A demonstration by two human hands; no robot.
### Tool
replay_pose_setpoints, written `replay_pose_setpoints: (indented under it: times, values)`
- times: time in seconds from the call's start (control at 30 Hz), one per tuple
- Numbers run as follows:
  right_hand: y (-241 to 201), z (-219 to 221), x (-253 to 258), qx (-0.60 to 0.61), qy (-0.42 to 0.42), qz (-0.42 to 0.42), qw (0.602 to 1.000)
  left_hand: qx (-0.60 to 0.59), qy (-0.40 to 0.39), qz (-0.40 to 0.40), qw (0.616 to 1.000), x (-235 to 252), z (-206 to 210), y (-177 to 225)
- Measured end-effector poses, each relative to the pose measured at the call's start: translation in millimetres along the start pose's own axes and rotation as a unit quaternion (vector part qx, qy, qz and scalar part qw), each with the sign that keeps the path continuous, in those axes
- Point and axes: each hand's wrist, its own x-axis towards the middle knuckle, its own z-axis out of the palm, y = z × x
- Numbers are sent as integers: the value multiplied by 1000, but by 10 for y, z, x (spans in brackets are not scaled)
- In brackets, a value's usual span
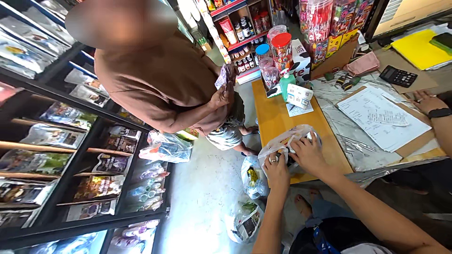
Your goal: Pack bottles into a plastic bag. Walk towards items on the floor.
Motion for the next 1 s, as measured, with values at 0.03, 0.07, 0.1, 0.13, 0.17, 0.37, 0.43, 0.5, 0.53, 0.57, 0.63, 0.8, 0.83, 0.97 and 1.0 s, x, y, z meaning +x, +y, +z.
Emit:
replay_pose_setpoints:
  times: [0.03, 0.07, 0.1, 0.13, 0.17, 0.37, 0.43, 0.5, 0.53, 0.57, 0.63, 0.8, 0.83, 0.97, 1.0]
  values:
    - [5, 1, -5, 1, 7, -2, 1000, 0, -3, 2, 1000, 1, -4, -1]
    - [11, 5, -6, 2, 14, -5, 1000, -1, -3, 2, 1000, 3, -4, 1]
    - [16, 5, -5, 2, 14, -5, 1000, 1, -1, 2, 1000, 3, -2, 3]
    - [18, 5, -6, 2, 13, -5, 1000, 3, 1, 1, 1000, 1, 0, 5]
    - [18, 7, -6, 1, 15, -6, 1000, 3, 3, -1, 1000, -1, 0, 7]
    - [23, 29, -7, -6, 19, -6, 1000, 1, 7, -3, 1000, 0, 9, 6]
    - [24, 38, -2, -6, 15, -3, 1000, -2, 9, 0, 1000, 3, 11, -2]
    - [26, 40, 3, -9, 12, -4, 1000, 0, 8, 0, 1000, 8, 14, -5]
    - [27, 43, 5, -11, 12, -4, 1000, 2, 7, -1, 1000, 9, 15, -6]
    - [26, 46, 5, -13, 14, -5, 1000, 4, 6, -1, 1000, 8, 14, -7]
    - [22, 52, 4, -15, 16, -5, 1000, 6, 3, -1, 1000, 4, 7, -11]
    - [20, 41, -1, -17, 8, -1, 1000, 7, 3, 5, 1000, 4, 9, -19]
    - [19, 41, -2, -18, 9, -2, 1000, 6, 4, 6, 1000, 3, 13, -22]
    - [18, 47, -13, -12, 22, -5, 1000, -4, 8, 12, 1000, 2, 18, -32]
    - [16, 48, -16, -5, 28, -7, 1000, -10, 6, 13, 1000, 4, 6, -30]
